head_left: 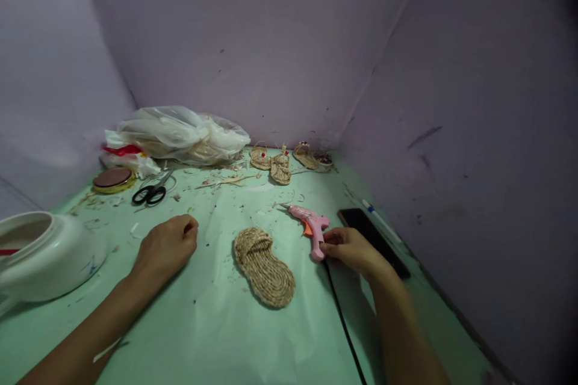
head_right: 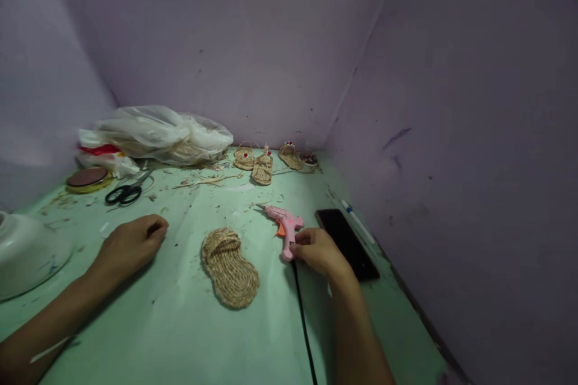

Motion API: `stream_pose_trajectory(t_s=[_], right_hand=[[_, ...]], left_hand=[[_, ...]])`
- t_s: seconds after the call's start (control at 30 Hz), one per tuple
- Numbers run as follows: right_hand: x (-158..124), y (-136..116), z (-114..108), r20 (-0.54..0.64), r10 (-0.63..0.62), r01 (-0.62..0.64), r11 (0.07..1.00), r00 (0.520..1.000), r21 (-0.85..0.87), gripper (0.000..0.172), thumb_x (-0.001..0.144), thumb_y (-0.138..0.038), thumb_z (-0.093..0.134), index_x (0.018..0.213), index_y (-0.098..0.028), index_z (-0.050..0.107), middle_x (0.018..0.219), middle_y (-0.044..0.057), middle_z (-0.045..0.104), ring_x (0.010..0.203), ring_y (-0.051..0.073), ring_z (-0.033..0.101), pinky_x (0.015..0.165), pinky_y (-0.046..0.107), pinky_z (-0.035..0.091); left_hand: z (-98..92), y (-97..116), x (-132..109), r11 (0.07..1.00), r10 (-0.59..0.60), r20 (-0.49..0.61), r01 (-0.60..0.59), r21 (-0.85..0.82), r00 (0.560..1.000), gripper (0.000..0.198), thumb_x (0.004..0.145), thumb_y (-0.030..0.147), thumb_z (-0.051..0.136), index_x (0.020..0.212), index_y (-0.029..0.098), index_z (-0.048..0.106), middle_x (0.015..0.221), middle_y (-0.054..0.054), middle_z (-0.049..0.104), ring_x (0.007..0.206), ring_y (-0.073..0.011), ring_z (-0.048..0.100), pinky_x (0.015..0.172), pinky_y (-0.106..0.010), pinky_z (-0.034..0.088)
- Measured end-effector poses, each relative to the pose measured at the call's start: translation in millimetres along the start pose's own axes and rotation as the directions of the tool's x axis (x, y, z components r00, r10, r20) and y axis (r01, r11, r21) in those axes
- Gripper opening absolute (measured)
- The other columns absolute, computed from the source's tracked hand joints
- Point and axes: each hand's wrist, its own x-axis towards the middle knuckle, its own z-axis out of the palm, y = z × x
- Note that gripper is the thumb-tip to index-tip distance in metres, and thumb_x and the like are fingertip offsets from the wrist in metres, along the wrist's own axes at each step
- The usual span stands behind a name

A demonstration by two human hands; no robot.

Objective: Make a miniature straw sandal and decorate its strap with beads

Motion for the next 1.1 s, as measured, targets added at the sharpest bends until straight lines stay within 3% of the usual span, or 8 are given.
stream_pose_trajectory(t_s=[0.23, 0.4, 0.5, 0.6, 0.73, 0.83, 1.0, 1.1], right_hand=[[2.7, -5.2, -3.4, 0.047, 0.133, -0.136, 0.986, 0.990, 0.095, 0.011, 0.065, -0.012, 0.061, 0.071, -0.017, 0.053, 0.053, -0.003, 0.054, 0.047, 0.010, 0.052, 0.048, 0.021, 0.044], [-3.4, -4.1, -0.2, 0.018, 0.071, -0.071, 0.997, 0.997, 0.000, 0.007, 0.071, -0.024, 0.060, 0.073, -0.017, 0.058, 0.054, -0.002, 0.055, 0.051, 0.012, 0.054, 0.051, 0.023, 0.043], [-10.7, -9.1, 10.2, -0.081, -0.006, -0.006, 0.989, 0.997, -0.148, 0.025, 0.068, -0.041, 0.064, 0.075, -0.017, 0.062, 0.062, 0.003, 0.060, 0.062, 0.019, 0.058, 0.056, 0.028, 0.041], [-14.6, -14.2, 25.9, -0.233, -0.079, 0.009, 0.958, 0.969, -0.287, 0.039, 0.061, -0.039, 0.069, 0.091, -0.014, 0.061, 0.088, 0.013, 0.064, 0.085, 0.030, 0.059, 0.067, 0.034, 0.040], [-6.9, -8.3, 34.0, -0.307, -0.132, 0.019, 0.938, 0.943, -0.346, 0.028, 0.079, -0.031, 0.051, 0.099, -0.013, 0.059, 0.094, 0.014, 0.064, 0.086, 0.026, 0.061, 0.070, 0.032, 0.042], [10.2, -2.1, 16.3, -0.361, -0.159, 0.021, 0.934, 0.919, -0.357, 0.030, 0.085, -0.030, 0.044, 0.106, -0.014, 0.057, 0.096, 0.011, 0.064, 0.087, 0.022, 0.062, 0.071, 0.028, 0.044], [61.1, -14.0, -41.6, -0.554, -0.166, -0.083, 0.914, 0.816, -0.397, 0.038, 0.090, -0.030, 0.041, 0.119, -0.007, 0.049, 0.113, 0.020, 0.056, 0.100, 0.026, 0.057, 0.082, 0.036, 0.045], [94.5, -20.6, -64.0, -0.592, -0.159, -0.136, 0.896, 0.790, -0.422, 0.034, 0.089, -0.032, 0.050, 0.118, -0.015, 0.051, 0.118, 0.011, 0.055, 0.099, 0.022, 0.058, 0.083, 0.042, 0.048]], left_hand=[[2.7, -1.4, 1.6, 1.000, 0.005, 0.014, -0.005, 0.012, 1.000, 0.024, 0.078, 0.033, 0.038, 0.080, 0.022, 0.059, 0.080, -0.007, 0.066, 0.074, -0.0253, 0.058, 0.058, -0.031, 0.034], [1.1, 0.1, 0.7, 1.000, 0.009, 0.020, -0.009, 0.018, 1.000, 0.023, 0.078, 0.032, 0.037, 0.078, 0.023, 0.059, 0.081, -0.007, 0.066, 0.075, -0.0256, 0.058, 0.059, -0.031, 0.035], [-0.2, 1.5, -0.6, 1.000, -0.001, 0.038, 0.000, 0.018, 0.999, 0.024, 0.079, 0.032, 0.036, 0.079, 0.023, 0.059, 0.082, -0.007, 0.067, 0.076, -0.0263, 0.059, 0.060, -0.031, 0.035], [-0.6, 1.6, -0.7, 1.000, 0.003, 0.053, -0.004, 0.023, 0.999, 0.025, 0.080, 0.032, 0.035, 0.080, 0.023, 0.059, 0.083, -0.008, 0.067, 0.078, -0.0272, 0.059, 0.061, -0.032, 0.036], [0.1, 0.7, 0.1, 1.000, 0.000, 0.062, -0.002, 0.029, 0.998, 0.025, 0.080, 0.032, 0.036, 0.080, 0.023, 0.059, 0.082, -0.008, 0.068, 0.077, -0.0277, 0.060, 0.061, -0.033, 0.036], [0.8, 0.6, -0.5, 0.999, 0.029, 0.053, -0.030, 0.026, 0.998, 0.026, 0.079, 0.032, 0.036, 0.078, 0.023, 0.061, 0.082, -0.008, 0.068, 0.076, -0.0274, 0.061, 0.061, -0.033, 0.037], [0.6, 2.1, -3.2, 0.998, 0.058, 0.037, -0.058, 0.023, 0.998, 0.026, 0.079, 0.030, 0.036, 0.076, 0.022, 0.061, 0.078, -0.006, 0.068, 0.073, -0.0265, 0.061, 0.061, -0.032, 0.037], [0.9, 1.7, -2.9, 0.998, 0.054, 0.016, -0.054, 0.011, 0.998, 0.025, 0.078, 0.029, 0.038, 0.073, 0.023, 0.061, 0.076, -0.005, 0.069, 0.070, -0.0253, 0.061, 0.059, -0.031, 0.037]])
